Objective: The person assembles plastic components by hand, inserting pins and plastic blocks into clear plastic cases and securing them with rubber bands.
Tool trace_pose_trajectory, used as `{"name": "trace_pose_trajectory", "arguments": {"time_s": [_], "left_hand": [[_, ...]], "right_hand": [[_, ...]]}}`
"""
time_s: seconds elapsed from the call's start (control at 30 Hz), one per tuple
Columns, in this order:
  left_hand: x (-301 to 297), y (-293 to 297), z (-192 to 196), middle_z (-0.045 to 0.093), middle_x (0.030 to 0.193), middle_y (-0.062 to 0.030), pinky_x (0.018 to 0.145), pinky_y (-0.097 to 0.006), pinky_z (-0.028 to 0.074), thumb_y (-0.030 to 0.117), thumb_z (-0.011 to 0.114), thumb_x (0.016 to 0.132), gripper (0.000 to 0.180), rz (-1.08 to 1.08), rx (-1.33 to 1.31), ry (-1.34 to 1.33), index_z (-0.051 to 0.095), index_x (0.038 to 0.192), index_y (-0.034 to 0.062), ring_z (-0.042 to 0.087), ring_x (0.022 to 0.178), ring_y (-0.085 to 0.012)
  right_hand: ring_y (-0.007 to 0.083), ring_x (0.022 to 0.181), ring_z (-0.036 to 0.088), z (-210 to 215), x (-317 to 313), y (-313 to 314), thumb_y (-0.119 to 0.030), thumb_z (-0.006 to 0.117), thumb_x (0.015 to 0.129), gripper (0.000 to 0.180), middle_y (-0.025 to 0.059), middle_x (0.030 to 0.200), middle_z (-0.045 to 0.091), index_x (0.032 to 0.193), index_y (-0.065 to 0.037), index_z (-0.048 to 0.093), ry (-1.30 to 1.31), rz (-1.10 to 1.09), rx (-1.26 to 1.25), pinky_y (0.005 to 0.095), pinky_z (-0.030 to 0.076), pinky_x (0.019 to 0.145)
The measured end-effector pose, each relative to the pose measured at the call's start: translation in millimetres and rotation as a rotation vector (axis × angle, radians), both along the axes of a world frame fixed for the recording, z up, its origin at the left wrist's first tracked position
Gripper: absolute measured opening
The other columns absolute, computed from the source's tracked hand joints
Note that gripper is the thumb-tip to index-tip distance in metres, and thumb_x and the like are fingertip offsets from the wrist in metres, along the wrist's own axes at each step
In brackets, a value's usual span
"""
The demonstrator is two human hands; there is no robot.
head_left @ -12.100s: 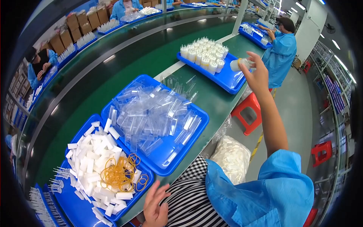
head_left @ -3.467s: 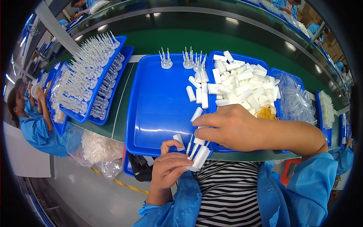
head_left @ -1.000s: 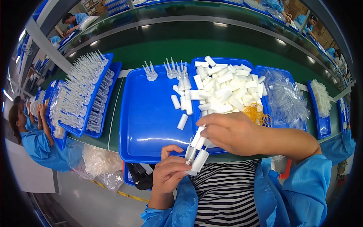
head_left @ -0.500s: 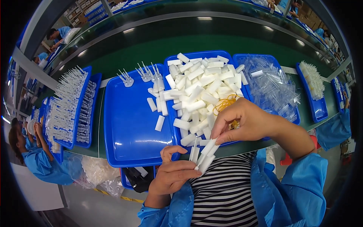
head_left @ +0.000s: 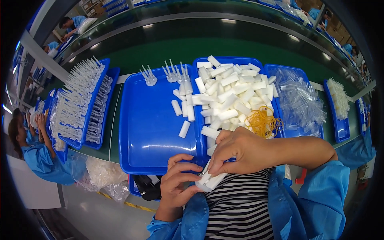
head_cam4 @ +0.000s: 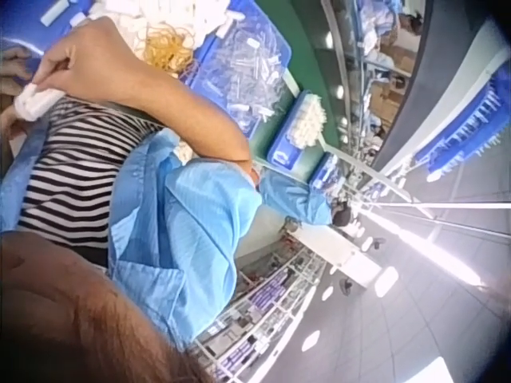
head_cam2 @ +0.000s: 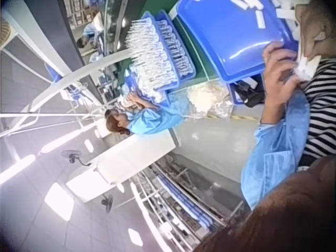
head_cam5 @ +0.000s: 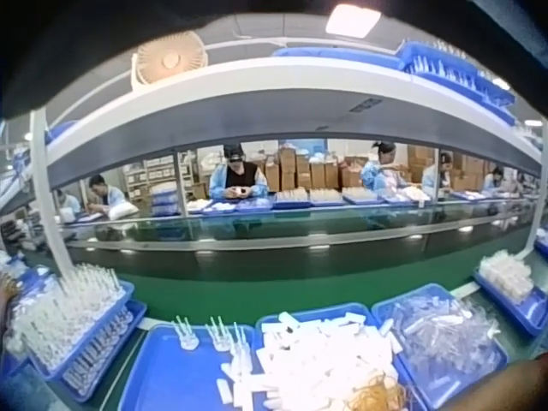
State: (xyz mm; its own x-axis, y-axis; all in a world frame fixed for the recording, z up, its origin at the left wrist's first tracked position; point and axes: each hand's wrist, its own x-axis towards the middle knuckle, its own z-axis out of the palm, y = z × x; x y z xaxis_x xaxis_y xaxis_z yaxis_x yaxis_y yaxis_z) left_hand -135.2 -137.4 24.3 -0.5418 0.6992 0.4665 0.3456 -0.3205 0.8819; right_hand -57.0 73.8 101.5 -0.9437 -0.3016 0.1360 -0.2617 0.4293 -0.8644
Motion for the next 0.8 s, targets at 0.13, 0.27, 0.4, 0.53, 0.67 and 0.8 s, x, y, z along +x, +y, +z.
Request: {"name": "trace_pose_trajectory", "arguments": {"time_s": [0.13,0.27,0.4,0.53,0.67,0.8], "left_hand": [[-8.0,-16.1,-0.7,0.063,0.099,-0.0147,0.092,-0.048,0.034,0.022,0.077,0.065,0.026,-0.046,0.009,-0.061,0.063,0.077,0.0045,0.047,0.107,-0.0356],[-14.8,-23.7,-2.1,0.058,0.113,-0.0196,0.103,-0.051,0.022,0.013,0.07,0.072,0.023,0.179,0.077,-0.182,0.052,0.085,0.0056,0.035,0.123,-0.0395],[-20.1,-26.3,-7.1,0.055,0.115,-0.0224,0.104,-0.053,0.02,0.016,0.062,0.08,0.023,0.344,0.147,-0.151,0.045,0.091,0.0063,0.034,0.124,-0.0399],[-20.7,-31.5,-12.1,0.055,0.109,-0.0224,0.103,-0.053,0.024,0.019,0.058,0.083,0.023,0.315,0.159,-0.052,0.043,0.092,0.0047,0.036,0.122,-0.0412],[-18.3,-29.2,-9.2,0.064,0.089,-0.0121,0.1,-0.053,0.021,0.015,0.07,0.069,0.022,0.27,0.124,0.05,0.054,0.082,0.0077,0.043,0.112,-0.0364],[-11.5,-22.9,-3.6,0.064,0.085,-0.0075,0.097,-0.051,0.024,0.014,0.075,0.062,0.018,0.175,0.029,0.073,0.063,0.073,0.0066,0.044,0.11,-0.0373]], "right_hand": [[0.02,0.069,0.063,6.9,-22.2,-12.5,-0.013,0.071,0.071,0.011,0.0053,0.076,0.067,0.081,-0.009,0.069,0.004,0.082,-0.046,0.0295,0.046,0.072],[0.0182,0.081,0.065,16.7,-68.8,-8.0,-0.015,0.071,0.074,0.025,0.0059,0.093,0.068,0.097,-0.009,0.067,-0.135,-0.052,-0.003,0.0313,0.046,0.078],[0.0206,0.085,0.062,-19.5,-104.9,-4.2,-0.013,0.067,0.072,0.02,0.0048,0.086,0.067,0.091,-0.008,0.067,0.168,0.023,0.807,0.0339,0.046,0.075],[0.0204,0.087,0.058,-42.8,-120.6,-17.9,-0.013,0.063,0.07,0.015,0.0039,0.078,0.064,0.084,-0.009,0.066,0.214,0.187,1.133,0.0336,0.044,0.073],[0.0194,0.085,0.055,-42.9,-119.0,-15.4,-0.012,0.06,0.07,0.011,0.0035,0.075,0.063,0.079,-0.01,0.066,0.278,0.215,1.119,0.0325,0.041,0.075],[0.0224,0.081,0.058,-21.4,-97.3,-2.1,-0.009,0.063,0.07,0.01,0.0047,0.081,0.062,0.08,-0.009,0.065,0.437,0.023,0.856,0.0349,0.044,0.071]]}}
